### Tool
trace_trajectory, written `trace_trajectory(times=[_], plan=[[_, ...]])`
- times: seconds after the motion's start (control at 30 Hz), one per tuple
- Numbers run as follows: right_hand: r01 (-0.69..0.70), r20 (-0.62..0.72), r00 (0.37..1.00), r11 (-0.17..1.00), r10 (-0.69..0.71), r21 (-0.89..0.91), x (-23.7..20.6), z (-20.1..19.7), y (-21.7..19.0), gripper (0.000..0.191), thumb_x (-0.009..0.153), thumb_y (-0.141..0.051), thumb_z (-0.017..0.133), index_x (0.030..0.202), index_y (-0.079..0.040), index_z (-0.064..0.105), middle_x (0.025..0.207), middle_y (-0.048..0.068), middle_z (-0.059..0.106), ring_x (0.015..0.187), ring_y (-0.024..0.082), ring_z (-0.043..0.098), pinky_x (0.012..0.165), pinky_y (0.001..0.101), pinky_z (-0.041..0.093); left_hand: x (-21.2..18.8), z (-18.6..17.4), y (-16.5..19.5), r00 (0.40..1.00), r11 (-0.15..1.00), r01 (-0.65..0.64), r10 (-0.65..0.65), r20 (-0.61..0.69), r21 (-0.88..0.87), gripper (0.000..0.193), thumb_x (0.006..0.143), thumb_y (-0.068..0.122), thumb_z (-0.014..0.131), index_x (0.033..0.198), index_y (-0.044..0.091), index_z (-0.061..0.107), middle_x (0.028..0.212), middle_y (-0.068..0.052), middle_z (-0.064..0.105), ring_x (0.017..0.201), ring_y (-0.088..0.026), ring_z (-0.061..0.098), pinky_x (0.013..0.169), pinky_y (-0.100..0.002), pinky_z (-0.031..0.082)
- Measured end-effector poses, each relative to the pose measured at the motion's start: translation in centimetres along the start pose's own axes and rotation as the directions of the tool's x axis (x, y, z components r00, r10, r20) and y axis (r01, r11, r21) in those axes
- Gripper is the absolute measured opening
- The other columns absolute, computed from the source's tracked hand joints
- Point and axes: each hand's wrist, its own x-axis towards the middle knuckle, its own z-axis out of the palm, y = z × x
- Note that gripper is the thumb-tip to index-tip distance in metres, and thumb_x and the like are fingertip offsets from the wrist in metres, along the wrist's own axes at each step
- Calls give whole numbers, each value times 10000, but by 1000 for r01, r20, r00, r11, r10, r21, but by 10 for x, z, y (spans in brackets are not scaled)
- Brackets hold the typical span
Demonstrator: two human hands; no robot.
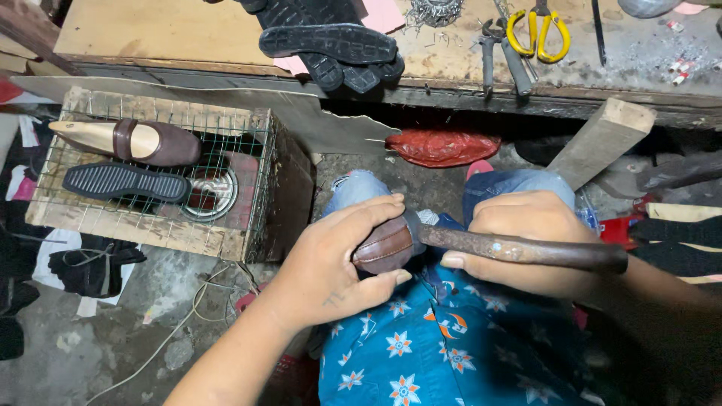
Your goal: The person is repairing a brown shoe by attaching a black sole. They use a wooden shoe tree to hold the shoe and a hammer to secure the sole in place.
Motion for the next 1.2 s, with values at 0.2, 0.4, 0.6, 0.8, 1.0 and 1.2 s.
trace_trajectory(times=[0.2, 0.4, 0.6, 0.8, 1.0, 1.2], plan=[[165, 21, 986, 984, -164, -74, 13, 3, 7, 327, 778, -255, 837, 618, -100, 598, 563, 51, 560, 492, 236, 576, 457, 387, 427, -3, 1, -13, 998, 999, -39, 38, -47, -5, 668, 736, 212, 873, 1314, 18, 600, 1346, -196, 670, 1227, -362, 692, 1061, -396, 555], [333, 67, 943, 937, -327, -109, 31, -1, 14, 205, 796, -193, 802, 694, -92, 656, 577, 53, 557, 486, 231, 570, 447, 384, 437, 4, -3, -13, 995, 999, -39, 39, -90, 1, 623, 721, 185, 858, 1275, 16, 629, 1309, -188, 695, 1191, -354, 713, 1038, -391, 569], [161, -75, 983, 980, -170, -116, 68, -19, 12, 190, 840, -222, 777, 727, -97, 689, 632, 45, 609, 580, 201, 612, 544, 343, 482, 45, -43, -23, 990, 993, 63, -75, -116, -104, 635, 677, 197, 860, 1253, 21, 658, 1105, -130, 740, 978, -243, 759, 895, -334, 589], [-372, -67, 911, 883, 406, 285, 91, -13, 33, 227, 758, -246, 826, 706, -46, 734, 592, 28, 659, 521, 123, 597, 477, 321, 482, 56, -50, -36, 991, 982, 87, -103, -89, -166, 635, 676, 202, 835, 1258, 26, 652, 1063, -113, 732, 948, -206, 726, 891, -322, 573], [-299, -36, 945, 901, 326, 316, 87, -14, 53, 202, 778, -242, 828, 755, -55, 753, 629, 7, 688, 547, 76, 604, 483, 275, 501, 51, -43, -51, 983, 990, -130, 122, -135, -48, 617, 707, 184, 835, 1264, 0, 643, 1201, -158, 693, 1118, -253, 696, 994, -341, 543], [-239, 11, 971, 957, 240, 163, 87, -28, 52, 246, 789, -265, 819, 661, -71, 738, 563, 3, 687, 502, 96, 621, 470, 307, 500, 59, -40, -53, 995, 986, -67, 54, -85, -152, 616, 743, 249, 844, 1271, 9, 637, 1216, -169, 708, 1101, -287, 730, 976, -350, 554]])
